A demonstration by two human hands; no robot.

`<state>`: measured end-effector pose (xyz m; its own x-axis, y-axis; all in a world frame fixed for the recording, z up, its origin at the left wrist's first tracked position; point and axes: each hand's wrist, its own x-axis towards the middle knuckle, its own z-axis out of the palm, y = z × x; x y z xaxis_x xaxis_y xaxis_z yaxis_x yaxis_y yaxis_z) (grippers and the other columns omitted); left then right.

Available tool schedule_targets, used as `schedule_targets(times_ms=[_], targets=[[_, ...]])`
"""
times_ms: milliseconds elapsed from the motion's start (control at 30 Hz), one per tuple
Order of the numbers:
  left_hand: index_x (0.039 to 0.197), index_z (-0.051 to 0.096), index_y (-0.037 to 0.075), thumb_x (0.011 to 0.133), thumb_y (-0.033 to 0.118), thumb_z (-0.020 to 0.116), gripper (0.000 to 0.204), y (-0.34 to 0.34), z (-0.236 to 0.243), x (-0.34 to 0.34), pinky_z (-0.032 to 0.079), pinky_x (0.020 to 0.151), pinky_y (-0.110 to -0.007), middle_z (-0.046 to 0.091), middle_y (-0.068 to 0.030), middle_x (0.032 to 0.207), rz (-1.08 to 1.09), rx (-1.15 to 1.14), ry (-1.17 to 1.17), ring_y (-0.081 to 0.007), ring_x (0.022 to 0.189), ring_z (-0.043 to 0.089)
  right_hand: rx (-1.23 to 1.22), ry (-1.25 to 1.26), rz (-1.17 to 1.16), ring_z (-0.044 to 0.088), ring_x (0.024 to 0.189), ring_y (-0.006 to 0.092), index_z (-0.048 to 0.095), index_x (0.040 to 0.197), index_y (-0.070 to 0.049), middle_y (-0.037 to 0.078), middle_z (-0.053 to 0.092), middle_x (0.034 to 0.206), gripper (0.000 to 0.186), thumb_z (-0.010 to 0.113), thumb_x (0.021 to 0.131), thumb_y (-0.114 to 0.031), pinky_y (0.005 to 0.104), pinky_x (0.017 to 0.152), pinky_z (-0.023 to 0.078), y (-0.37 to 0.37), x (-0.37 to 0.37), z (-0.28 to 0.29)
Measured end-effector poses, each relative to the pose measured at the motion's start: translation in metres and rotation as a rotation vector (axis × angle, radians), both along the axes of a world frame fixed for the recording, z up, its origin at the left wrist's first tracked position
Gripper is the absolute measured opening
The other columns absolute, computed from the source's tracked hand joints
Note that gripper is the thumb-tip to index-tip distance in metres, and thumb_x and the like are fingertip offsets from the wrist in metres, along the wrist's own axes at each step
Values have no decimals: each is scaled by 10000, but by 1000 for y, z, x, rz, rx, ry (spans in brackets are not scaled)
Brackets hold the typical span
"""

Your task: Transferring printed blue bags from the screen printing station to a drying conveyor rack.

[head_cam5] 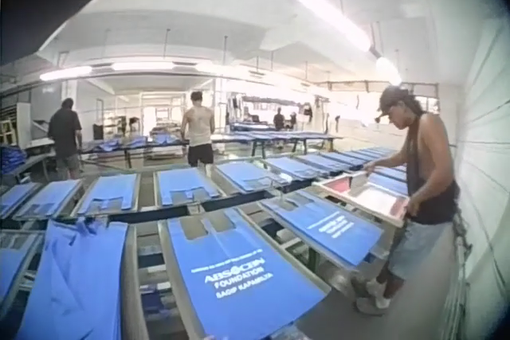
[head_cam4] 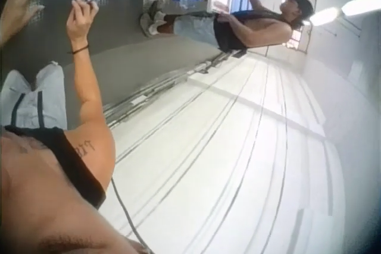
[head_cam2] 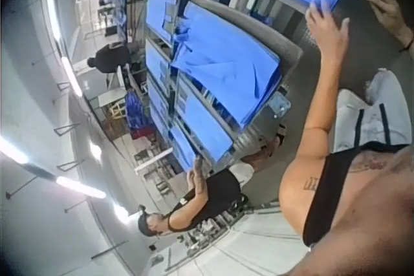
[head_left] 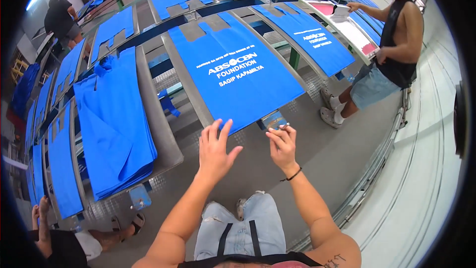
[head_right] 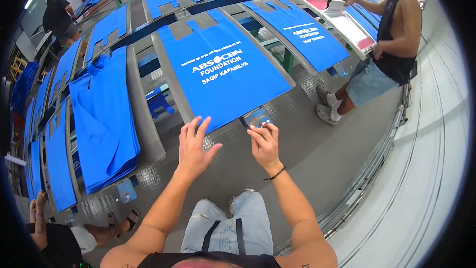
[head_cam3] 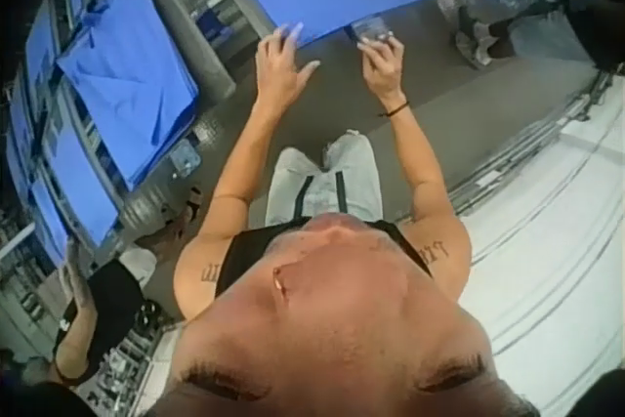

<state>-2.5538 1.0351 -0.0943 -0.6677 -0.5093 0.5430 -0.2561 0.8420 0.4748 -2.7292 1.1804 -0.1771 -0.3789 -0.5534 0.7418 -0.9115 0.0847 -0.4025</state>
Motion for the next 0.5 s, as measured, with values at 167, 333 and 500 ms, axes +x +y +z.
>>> schedule_targets(times_ms=[167,333,500], targets=[[1163,645,98,746,141,763,435,-29,-2,-18,512,834,-395,608,-92,1129,29,90,-225,-292,1021,568,119,-191,272,569,1036,308,697,885,-64,47,677,1052,202,661,730,62,407,900,486,29,-25,23],[901,677,41,781,131,729,159,-38,-2,-24,514,821,-398,643,-86,1034,87,47,-278,-279,966,588,-11,-427,174,607,972,279,671,877,-56,96,661,961,164,634,762,53,370,836,508,39,-92,46],[972,695,40,760,129,747,235,-9,31,-47,499,867,-403,643,-89,1098,218,84,-321,-294,1010,571,277,-539,17,559,1022,291,567,1219,-38,123,560,1155,379,638,850,-90,384,836,492,1,-164,52]])
